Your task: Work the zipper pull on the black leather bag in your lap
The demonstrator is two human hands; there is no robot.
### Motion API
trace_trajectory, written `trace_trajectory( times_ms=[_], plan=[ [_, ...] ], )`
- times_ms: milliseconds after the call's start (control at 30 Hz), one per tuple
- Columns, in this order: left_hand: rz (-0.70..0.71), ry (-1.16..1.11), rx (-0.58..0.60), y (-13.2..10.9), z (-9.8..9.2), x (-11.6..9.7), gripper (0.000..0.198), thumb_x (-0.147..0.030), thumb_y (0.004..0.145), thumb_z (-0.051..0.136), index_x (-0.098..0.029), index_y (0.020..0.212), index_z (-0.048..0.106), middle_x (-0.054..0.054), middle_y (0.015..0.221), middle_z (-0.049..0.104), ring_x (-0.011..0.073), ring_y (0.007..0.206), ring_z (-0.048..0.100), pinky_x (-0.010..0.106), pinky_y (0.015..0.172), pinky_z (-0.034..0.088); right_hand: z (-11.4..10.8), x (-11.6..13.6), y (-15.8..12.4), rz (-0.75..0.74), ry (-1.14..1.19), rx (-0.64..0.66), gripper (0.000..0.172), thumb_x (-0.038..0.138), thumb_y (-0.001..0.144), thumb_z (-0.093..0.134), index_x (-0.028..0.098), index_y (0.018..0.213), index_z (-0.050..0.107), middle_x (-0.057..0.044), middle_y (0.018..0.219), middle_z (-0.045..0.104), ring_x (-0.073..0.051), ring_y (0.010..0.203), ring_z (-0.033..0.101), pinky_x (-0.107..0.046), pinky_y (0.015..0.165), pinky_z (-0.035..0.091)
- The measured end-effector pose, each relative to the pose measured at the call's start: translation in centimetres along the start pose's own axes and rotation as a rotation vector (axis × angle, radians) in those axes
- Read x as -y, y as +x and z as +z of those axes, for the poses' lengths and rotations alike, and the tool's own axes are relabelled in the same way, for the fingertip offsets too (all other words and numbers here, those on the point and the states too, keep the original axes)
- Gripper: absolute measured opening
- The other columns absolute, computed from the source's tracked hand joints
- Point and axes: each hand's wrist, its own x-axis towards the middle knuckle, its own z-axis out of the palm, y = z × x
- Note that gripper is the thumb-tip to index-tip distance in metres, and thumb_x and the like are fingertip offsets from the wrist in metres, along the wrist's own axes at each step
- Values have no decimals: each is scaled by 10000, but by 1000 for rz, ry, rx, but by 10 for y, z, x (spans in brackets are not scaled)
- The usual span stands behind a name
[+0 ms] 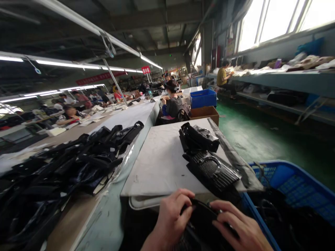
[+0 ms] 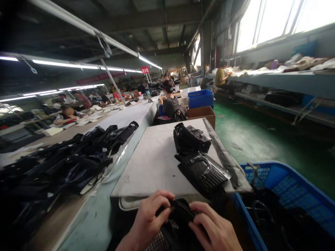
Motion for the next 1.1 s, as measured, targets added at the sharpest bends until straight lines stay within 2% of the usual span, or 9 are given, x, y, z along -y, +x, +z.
trace_trajectory(
  times_ms=[133, 233, 333, 467, 567, 700, 800, 933, 1100],
  plan=[
    [-64, -34, 29, 6, -1, -7, 134, -83, 850, 596, -199, 787, 572, 30, 1018, 681, 150, 913, 652, 258, 808, 509, -11, 9, 8, 58, -4, 76, 143, 206, 942, 491, 226, 908, 628, -83, 1220, 650, -201, 1022, 675, -308, 875, 572],
    [-76, -35, 27, 7, 1, -6, 125, -87, 850, 607, -195, 792, 582, 31, 1017, 680, 152, 916, 649, 264, 813, 506, -14, 13, 15, 55, -45, 128, 66, 244, 908, 576, 217, 930, 633, -91, 1246, 637, -235, 1046, 663, -371, 901, 565],
    [-71, -31, 18, 6, 2, -5, 129, -91, 852, 616, -194, 784, 580, 24, 1007, 680, 148, 910, 648, 260, 809, 503, -15, 14, 22, 45, -93, 172, 70, 258, 867, 656, 208, 864, 606, -83, 1193, 652, -248, 1002, 670, -392, 857, 567],
    [-70, -29, 12, 5, 3, -5, 130, -100, 864, 613, -193, 783, 574, 29, 1022, 673, 153, 933, 643, 266, 821, 499, -14, 16, 30, 61, -84, 206, 138, 224, 914, 593, 200, 785, 548, -62, 1092, 643, -203, 868, 669, -351, 742, 546],
    [-76, -24, 5, 5, 3, -4, 127, -106, 870, 613, -192, 788, 571, 28, 1026, 673, 152, 933, 642, 271, 825, 497, -12, 17, 31, 80, 21, 182, 160, 212, 944, 545, 201, 784, 538, -50, 1043, 618, -167, 830, 650, -309, 714, 519],
    [-64, -26, -3, 2, 4, -2, 130, -107, 874, 611, -189, 784, 565, 28, 994, 683, 147, 905, 652, 263, 801, 504, -5, 13, 24, 84, 150, 66, 120, 212, 944, 551, 209, 824, 561, -48, 999, 612, -155, 873, 638, -270, 747, 514],
    [-33, -15, -4, 1, 6, 0, 119, -112, 879, 611, -187, 799, 565, 33, 987, 690, 145, 897, 659, 257, 789, 508, 0, 9, 18, 67, 151, -4, 99, 201, 941, 556, 210, 842, 561, -48, 986, 628, -147, 868, 642, -257, 756, 514],
    [-1, 2, 0, 3, 9, 2, 111, -113, 882, 605, -188, 811, 562, 36, 987, 697, 145, 896, 660, 258, 790, 508, 2, 7, 17, 59, 111, -34, 118, 184, 938, 553, 211, 823, 544, -34, 939, 649, -134, 799, 648, -248, 706, 504],
    [-82, -75, -17, 9, 9, -4, 142, -104, 854, 621, -183, 749, 568, 31, 945, 698, 151, 870, 659, 263, 776, 505, 1, 10, 23, 204, 202, -32, 185, 189, 901, 582, 213, 729, 520, 0, 896, 641, -119, 779, 631, -236, 691, 485]
  ],
)
